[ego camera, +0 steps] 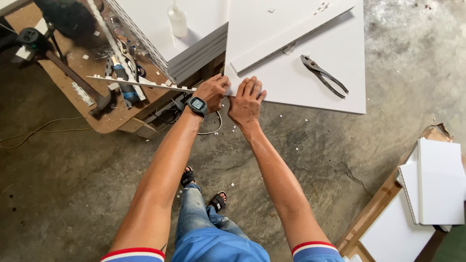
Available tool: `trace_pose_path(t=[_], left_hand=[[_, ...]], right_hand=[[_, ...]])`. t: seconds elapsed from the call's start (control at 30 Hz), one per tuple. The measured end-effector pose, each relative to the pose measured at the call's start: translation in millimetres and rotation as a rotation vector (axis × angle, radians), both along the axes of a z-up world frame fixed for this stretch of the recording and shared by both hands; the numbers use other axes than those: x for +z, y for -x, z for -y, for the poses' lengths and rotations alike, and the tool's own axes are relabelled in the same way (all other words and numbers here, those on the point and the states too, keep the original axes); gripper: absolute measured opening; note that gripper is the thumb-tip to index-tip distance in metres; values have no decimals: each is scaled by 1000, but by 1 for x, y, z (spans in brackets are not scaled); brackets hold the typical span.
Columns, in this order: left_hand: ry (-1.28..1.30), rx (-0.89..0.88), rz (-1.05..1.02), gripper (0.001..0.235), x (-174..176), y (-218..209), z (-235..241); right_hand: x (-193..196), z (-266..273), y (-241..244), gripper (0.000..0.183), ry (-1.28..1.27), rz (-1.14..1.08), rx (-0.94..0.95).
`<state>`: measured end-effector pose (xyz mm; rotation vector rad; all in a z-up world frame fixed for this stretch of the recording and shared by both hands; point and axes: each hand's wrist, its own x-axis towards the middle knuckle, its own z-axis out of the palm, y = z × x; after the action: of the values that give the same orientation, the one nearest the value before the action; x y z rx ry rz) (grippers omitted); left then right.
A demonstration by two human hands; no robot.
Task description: The person applies glue from a bottle to a white plastic strip and presses it onto the edge of a white panel. They repeat this process along the edge, then use pliers to trim excess material and a screwdriver to adjust the strip. Finally, they lift and reposition the panel on the workbench.
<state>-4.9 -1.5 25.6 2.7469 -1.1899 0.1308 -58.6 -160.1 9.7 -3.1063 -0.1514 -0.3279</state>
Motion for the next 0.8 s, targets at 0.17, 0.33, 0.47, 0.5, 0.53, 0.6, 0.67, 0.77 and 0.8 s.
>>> trace_pose_path(t=[0.17,0.33,0.47,0.5,0.53,0.6,0.67,0.77,0.8], left_hand=[[-35,-8,-66,55,30,4,-2],[-18,-8,-22,54,15,-2,-7],[7,-3,-48,51,8,-3,-7],[4,10,-82,48,11,-4,-7],[3,13,-82,48,12,-3,-6],[-13,-1,-29,46,17,0,-5],[9,1,0,47,4,-2,-4],[1,4,11,47,13,1,-3],[-29,-2,-5,47,20,2,-3]], right_hand=[[3,0,1,76,-12,-15,-4],[-5,4,-2,75,-26,-14,5],[-5,3,1,75,-34,-8,0],[-6,2,-1,74,-34,9,2],[-6,2,-1,74,-35,9,5],[-2,1,1,75,-22,-4,-3],[-5,2,-1,74,-23,1,-4],[-1,2,1,74,-43,-4,5],[1,2,2,75,-63,-13,6]])
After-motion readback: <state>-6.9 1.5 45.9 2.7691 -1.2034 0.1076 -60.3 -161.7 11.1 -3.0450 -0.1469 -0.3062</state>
